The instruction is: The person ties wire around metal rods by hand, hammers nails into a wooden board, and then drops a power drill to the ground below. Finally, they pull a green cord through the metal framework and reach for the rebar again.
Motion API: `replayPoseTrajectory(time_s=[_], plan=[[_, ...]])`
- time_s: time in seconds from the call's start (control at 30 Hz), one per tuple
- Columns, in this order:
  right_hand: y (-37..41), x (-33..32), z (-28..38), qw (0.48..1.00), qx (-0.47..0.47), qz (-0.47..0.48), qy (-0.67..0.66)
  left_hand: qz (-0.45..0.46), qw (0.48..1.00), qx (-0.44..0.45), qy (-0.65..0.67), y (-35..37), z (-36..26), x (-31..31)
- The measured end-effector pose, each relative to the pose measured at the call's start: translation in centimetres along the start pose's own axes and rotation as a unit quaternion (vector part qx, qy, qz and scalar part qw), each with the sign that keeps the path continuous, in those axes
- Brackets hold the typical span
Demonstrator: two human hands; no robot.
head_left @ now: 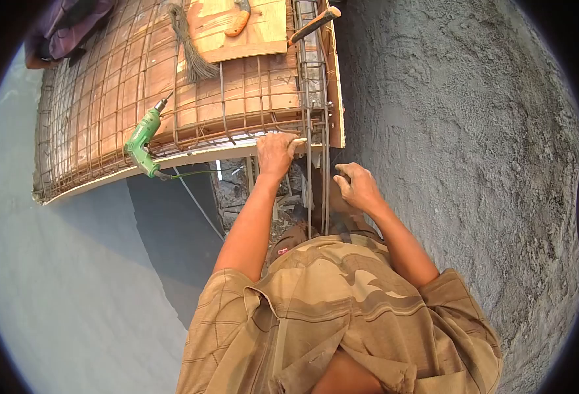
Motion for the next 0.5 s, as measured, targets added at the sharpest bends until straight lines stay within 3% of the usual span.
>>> replayPoseTrajectory(time_s=[0.37,0.4,0.5], plan=[[4.1,-0.3,-2.1,0.999,0.01,0.015,0.027,0.002,0.999,0.023,0.026,1.0,-0.4,-0.2],[4.5,-0.9,-2.2,1.0,0.001,0.007,0.017,0.045,0.999,0.003,0.013,1.0,-0.3,0.1],[5.1,-1.6,-0.7,0.999,-0.02,0.015,-0.044,-0.031,0.994,0.049,0.09,2.7,-0.7,-2.0]])
Point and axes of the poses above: each hand's wrist, its own y-axis away from the middle knuckle, its own x-axis out of the palm, z = x × y, the point moved 10 cm from there along -y, towards the middle knuckle, and after that the axes turned 15 degrees about -x, right-handed, at the moved point
